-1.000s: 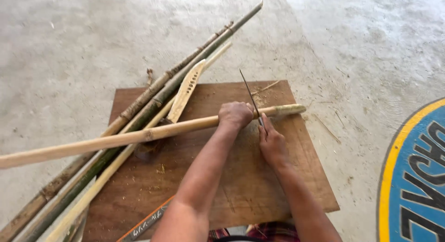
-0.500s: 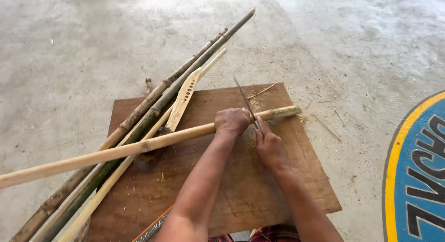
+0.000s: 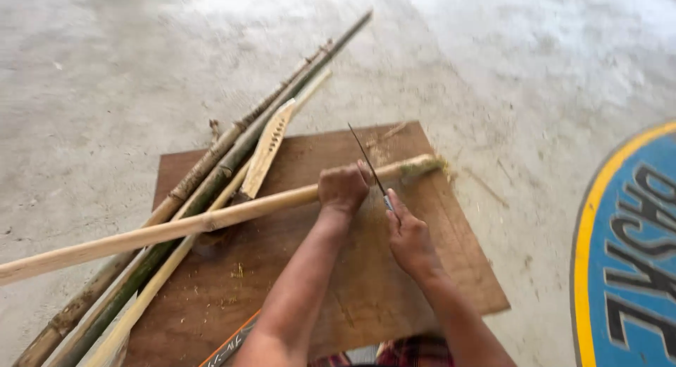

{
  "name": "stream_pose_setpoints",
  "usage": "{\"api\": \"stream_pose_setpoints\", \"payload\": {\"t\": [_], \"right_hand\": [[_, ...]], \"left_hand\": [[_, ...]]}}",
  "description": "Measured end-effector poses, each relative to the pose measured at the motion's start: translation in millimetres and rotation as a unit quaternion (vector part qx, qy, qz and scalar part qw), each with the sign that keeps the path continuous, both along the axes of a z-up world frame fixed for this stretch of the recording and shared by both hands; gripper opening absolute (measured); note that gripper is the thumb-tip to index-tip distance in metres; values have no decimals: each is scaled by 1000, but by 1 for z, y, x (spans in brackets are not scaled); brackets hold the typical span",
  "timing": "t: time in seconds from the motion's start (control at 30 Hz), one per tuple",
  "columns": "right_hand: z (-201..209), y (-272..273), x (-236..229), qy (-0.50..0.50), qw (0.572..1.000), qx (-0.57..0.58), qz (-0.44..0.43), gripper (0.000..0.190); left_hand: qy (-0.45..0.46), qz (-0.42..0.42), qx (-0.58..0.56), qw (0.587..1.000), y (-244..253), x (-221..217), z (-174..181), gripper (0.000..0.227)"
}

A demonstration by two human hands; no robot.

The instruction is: The recorder uses a large knife and a small saw to shave and prepare a bamboo pole.

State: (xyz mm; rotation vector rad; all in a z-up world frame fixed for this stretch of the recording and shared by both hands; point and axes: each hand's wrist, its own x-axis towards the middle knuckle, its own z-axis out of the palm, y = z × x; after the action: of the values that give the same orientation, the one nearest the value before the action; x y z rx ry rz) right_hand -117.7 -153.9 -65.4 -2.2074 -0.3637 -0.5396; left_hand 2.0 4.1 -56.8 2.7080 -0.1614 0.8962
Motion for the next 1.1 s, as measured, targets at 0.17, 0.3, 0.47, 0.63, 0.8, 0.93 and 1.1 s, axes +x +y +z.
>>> {"api": "stream_pose_setpoints", "payload": {"t": [0.17,0.3,0.47,0.63,0.8,0.93,1.1], "right_hand": [[62,31,10,240,962,-79,-101,51],[38,10,-17,131,990,-9,-54,50],[39,-14,-76,208,971,-64,-97,55],[48,-22,-90,238,965,8,-109,54],[51,-13,-85,221,970,23,-101,52],[27,-16,-81,177,980,-12,-91,50],[31,-19,-95,118,991,9,-56,50]], "left_hand": [[68,2,3,998,-6,-7,-6,53],[76,-34,42,996,-5,-12,-2,45],[244,-22,38,969,-4,6,10,62],[296,-5,95,951,-5,22,20,55],[336,41,60,939,-6,10,28,64],[319,32,16,947,-6,8,34,59],[361,16,25,932,-2,17,37,46]]}}
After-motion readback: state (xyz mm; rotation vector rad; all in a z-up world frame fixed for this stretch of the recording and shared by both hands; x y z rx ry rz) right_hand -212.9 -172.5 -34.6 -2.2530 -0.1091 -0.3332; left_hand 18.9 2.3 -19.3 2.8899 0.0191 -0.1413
